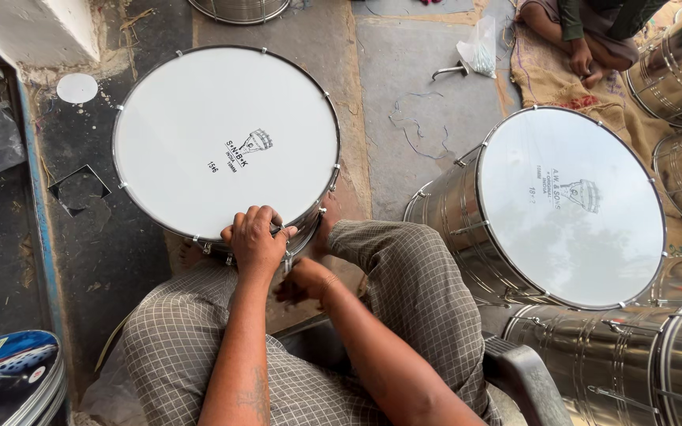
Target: The person sits on the floor and uses a drum key to tighten the tension rods on a silver drum. They systematically rotate the drum and adjust the lugs around the rim to secure the drumhead.
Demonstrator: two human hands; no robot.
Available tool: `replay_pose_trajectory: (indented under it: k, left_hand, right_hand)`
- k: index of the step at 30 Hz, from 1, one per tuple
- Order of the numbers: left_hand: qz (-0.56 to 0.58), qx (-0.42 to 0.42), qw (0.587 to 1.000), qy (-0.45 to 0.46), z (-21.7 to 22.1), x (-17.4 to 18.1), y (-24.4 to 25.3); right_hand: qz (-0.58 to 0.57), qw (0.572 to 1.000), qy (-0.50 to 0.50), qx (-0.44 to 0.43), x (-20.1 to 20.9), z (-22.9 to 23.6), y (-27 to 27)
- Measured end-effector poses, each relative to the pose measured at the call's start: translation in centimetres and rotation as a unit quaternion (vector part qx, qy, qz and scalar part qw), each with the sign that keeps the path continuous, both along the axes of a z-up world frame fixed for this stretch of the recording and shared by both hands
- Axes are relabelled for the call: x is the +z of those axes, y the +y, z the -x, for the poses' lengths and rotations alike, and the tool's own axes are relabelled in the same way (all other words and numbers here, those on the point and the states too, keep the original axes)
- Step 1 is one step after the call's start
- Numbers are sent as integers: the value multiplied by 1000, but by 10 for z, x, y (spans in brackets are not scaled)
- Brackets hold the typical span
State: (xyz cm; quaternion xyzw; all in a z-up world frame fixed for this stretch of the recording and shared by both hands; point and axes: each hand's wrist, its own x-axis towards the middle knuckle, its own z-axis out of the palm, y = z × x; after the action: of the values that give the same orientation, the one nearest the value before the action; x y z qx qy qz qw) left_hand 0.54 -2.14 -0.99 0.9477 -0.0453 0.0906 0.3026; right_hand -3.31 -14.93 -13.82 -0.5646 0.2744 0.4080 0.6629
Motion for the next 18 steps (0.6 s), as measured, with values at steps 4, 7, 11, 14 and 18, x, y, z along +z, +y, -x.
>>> replay_pose_trajectory:
  k: [4,7,11,14,18]
  left_hand:
    - [-4,-6,1000,-21,1,-4,2]
    - [-3,-5,1000,-22,-1,-4,1]
    - [2,-6,1000,-21,2,-3,1]
    - [2,-9,1000,-17,2,-1,2]
    - [8,-16,999,-30,2,2,2]
  right_hand:
    - [-108,977,-128,-129,-35,2,39]
    - [-110,960,-164,-201,-42,-1,54]
    - [-79,971,-155,-162,-20,-6,39]
    - [190,957,-108,193,7,-55,-19]
    - [454,772,-284,343,5,-58,-44]
